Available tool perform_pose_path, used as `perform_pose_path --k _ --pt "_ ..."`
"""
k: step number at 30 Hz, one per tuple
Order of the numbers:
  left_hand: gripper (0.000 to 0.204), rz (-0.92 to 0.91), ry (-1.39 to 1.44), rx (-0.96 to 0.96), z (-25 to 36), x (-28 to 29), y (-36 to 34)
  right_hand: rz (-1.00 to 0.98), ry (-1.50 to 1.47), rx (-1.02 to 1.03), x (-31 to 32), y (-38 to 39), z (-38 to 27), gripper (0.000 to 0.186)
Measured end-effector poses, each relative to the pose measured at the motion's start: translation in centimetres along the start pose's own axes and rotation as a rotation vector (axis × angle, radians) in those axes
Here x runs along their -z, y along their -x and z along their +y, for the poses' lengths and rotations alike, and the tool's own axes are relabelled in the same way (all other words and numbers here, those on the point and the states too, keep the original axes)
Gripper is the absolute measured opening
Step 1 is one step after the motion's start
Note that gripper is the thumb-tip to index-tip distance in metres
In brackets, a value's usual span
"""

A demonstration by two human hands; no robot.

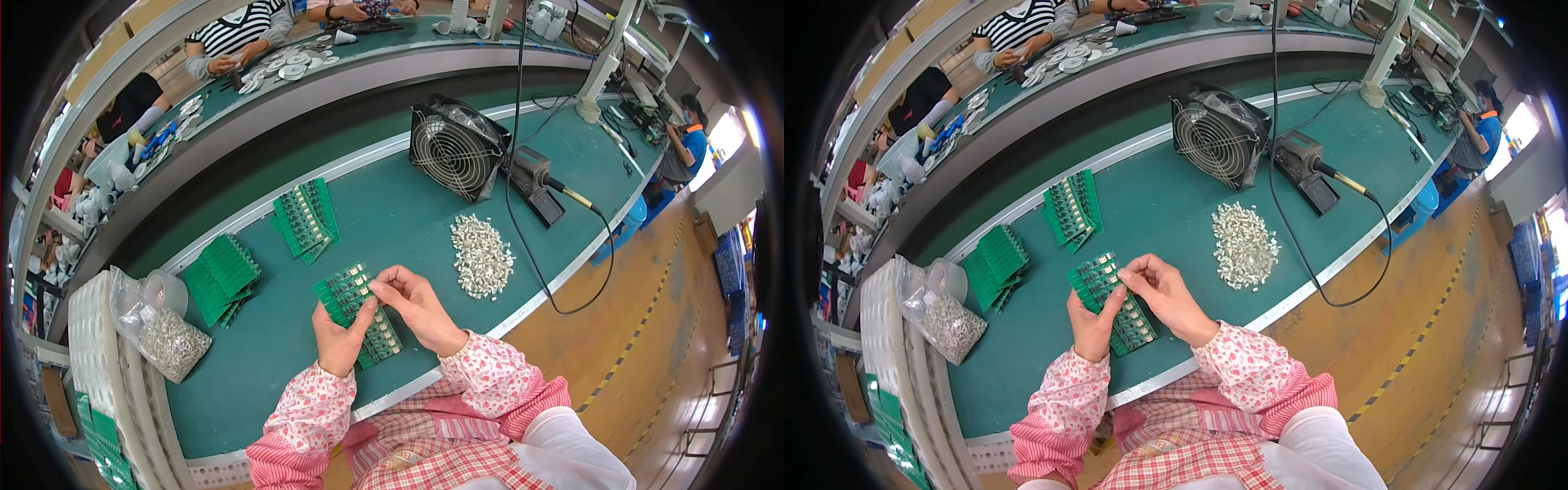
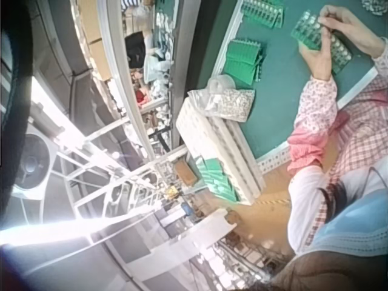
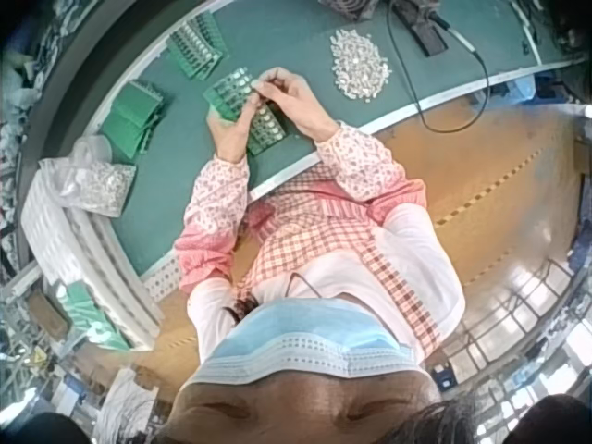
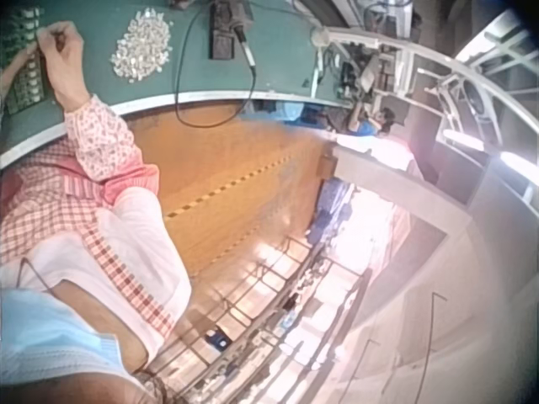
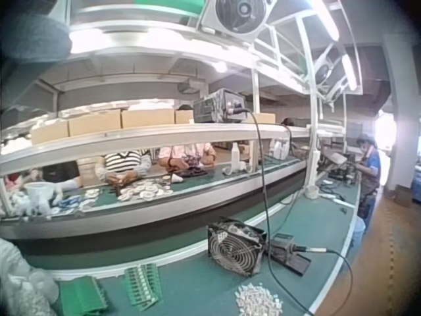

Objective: The person inserts small electronic components into green circuit board strips by hand and solders the components using a soldering iron and solder wire.

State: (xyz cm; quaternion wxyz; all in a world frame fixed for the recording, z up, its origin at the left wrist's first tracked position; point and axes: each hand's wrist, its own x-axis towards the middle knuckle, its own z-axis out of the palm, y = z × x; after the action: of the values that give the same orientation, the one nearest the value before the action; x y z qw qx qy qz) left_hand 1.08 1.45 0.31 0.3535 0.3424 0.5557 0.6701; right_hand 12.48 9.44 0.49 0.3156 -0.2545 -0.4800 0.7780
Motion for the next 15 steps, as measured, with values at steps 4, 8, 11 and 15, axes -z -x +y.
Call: perform_pose_path --k 4,8,11,15 --pt "0.028 -0.01 -0.013 -0.008 -0.1 0.2 0.0 0.01 0.027 0.007 -0.1 0.0 0.3 0.018" --pt "0.028 0.003 -0.018 -0.007 0.0 0.2 0.0 0.017 0.021 0.013 -0.3 0.0 0.3 0.017" --pt "0.029 -0.007 -0.033 -0.004 0.0 0.2 0.0 0.02 0.052 0.024 -0.2 0.0 0.4 0.017" --pt "0.03 -0.037 -0.119 -0.058 -0.4 0.1 0.0 0.076 0.108 0.123 0.0 0.0 1.2 0.017"
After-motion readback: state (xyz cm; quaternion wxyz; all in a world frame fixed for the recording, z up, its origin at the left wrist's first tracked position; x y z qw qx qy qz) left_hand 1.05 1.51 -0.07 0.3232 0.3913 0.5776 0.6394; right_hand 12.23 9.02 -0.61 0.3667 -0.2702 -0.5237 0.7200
